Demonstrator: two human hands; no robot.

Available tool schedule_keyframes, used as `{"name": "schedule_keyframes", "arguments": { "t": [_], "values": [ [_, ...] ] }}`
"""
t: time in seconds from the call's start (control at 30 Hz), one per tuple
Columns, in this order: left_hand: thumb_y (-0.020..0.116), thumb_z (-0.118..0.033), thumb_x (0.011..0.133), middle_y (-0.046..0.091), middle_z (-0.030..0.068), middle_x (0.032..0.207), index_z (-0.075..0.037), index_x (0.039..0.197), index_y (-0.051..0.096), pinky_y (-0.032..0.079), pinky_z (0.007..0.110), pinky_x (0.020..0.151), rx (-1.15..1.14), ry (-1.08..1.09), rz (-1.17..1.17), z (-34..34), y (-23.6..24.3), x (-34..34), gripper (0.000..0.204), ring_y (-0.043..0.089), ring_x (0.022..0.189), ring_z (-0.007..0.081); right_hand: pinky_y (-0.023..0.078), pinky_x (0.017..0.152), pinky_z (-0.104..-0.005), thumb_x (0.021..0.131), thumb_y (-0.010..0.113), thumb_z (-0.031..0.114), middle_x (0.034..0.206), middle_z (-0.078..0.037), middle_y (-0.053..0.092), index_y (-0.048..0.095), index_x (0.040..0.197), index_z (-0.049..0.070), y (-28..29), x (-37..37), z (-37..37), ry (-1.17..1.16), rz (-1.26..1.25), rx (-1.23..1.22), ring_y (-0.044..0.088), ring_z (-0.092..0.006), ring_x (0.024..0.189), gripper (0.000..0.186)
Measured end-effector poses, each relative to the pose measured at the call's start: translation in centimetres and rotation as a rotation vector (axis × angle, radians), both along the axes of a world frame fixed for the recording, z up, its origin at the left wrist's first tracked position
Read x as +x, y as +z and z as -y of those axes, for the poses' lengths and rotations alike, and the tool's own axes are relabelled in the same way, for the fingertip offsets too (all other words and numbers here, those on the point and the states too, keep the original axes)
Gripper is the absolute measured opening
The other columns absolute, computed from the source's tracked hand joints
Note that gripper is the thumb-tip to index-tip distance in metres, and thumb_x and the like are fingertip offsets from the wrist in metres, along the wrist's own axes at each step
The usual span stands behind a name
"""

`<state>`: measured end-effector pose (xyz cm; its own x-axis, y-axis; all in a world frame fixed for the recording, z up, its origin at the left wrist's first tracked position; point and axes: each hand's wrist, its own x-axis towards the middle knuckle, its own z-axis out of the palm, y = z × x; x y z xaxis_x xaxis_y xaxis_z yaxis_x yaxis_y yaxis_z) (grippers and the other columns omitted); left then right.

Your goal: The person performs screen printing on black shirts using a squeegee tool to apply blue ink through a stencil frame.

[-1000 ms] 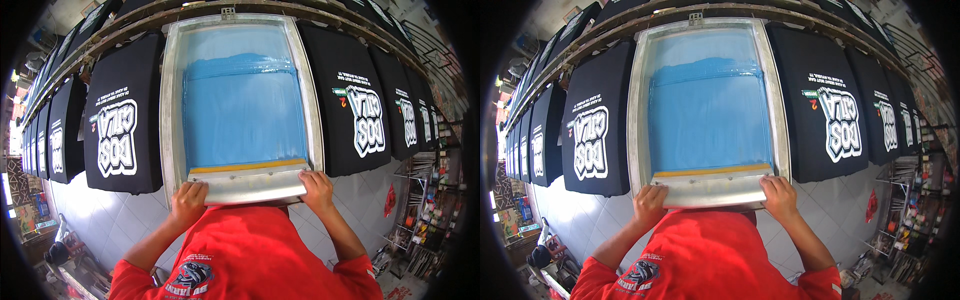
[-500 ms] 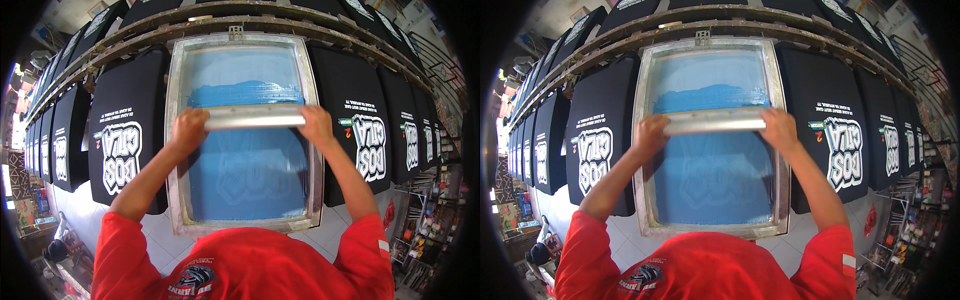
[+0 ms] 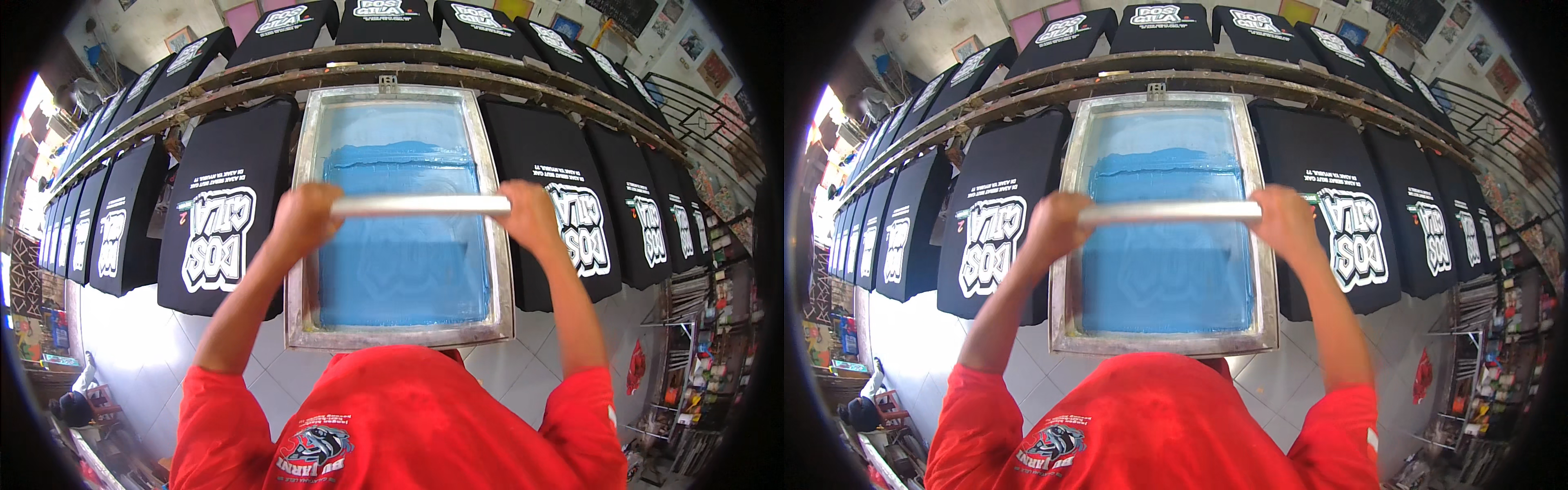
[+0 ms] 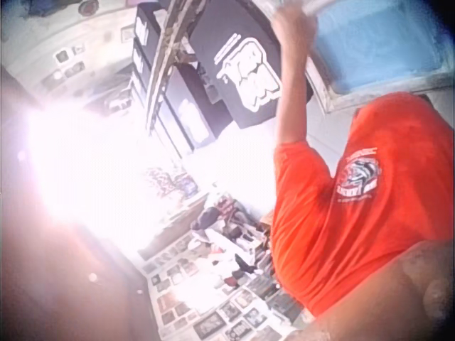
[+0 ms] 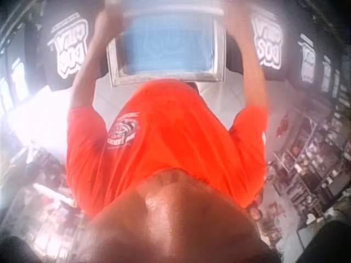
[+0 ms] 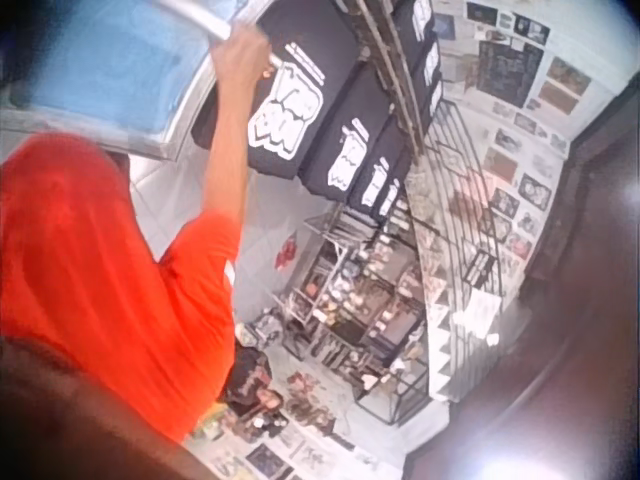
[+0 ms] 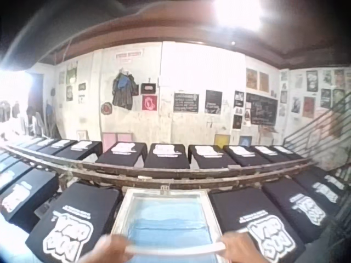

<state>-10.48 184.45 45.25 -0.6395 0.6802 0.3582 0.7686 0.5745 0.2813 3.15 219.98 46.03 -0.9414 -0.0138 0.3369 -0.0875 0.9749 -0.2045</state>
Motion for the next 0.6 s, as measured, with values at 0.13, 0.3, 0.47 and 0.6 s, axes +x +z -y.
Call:
{"name": "schedule_keyframes", "arguments": {
  "t": [0.13, 0.3, 0.47, 0.6],
  "values": [
    [0.078, -0.006, 0.061, 0.069, 0.0116, 0.092, -0.005, 0.091, 0.069, 0.055, 0.041, 0.079, -0.017, 0.003, 0.112, 4.0, -2.6, 10.6, 0.031, 0.066, 0.09, 0.0312, 0.051, 0.068, -0.041, 0.061, 0.078, 0.009, 0.081, -0.01, 0.066, 0.069, 0.086, 0.008, -3.0, 10.3, 4.0, 0.003, -0.036, -0.035, 0.063, -0.031, 0.079, 0.026],
    [0.074, -0.005, 0.06, 0.062, 0.0072, 0.093, -0.006, 0.094, 0.063, 0.052, 0.039, 0.077, -0.033, -0.044, 0.087, 6.6, -7.6, 18.0, 0.035, 0.059, 0.092, 0.0278, 0.054, 0.076, -0.0384, 0.059, 0.072, -0.002, 0.093, -0.007, 0.069, 0.067, 0.091, 0.006, -8.3, 17.9, 7.5, -0.026, -0.072, -0.085, 0.065, -0.0277, 0.089, 0.034],
    [0.074, -0.012, 0.063, 0.06, 0.0083, 0.1, -0.005, 0.1, 0.063, 0.05, 0.04, 0.083, -0.029, -0.021, 0.056, 7.0, -9.7, 20.7, 0.039, 0.056, 0.098, 0.0288, 0.053, 0.081, -0.0387, 0.059, 0.074, 0.0, 0.1, -0.005, 0.067, 0.067, 0.096, 0.006, -11.5, 20.3, 8.4, -0.036, -0.157, -0.008, 0.063, -0.0268, 0.096, 0.038],
    [0.079, -0.017, 0.064, 0.06, 0.011, 0.106, -0.004, 0.108, 0.062, 0.048, 0.044, 0.088, -0.004, -0.016, 0.106, 7.1, -9.8, 21.6, 0.049, 0.057, 0.102, 0.0319, 0.052, 0.085, -0.0405, 0.059, 0.081, 0.011, 0.109, -0.006, 0.064, 0.066, 0.101, 0.006, -11.7, 21.3, 9.6, -0.078, -0.039, -0.109, 0.061, -0.028, 0.103, 0.044]
  ]
}}
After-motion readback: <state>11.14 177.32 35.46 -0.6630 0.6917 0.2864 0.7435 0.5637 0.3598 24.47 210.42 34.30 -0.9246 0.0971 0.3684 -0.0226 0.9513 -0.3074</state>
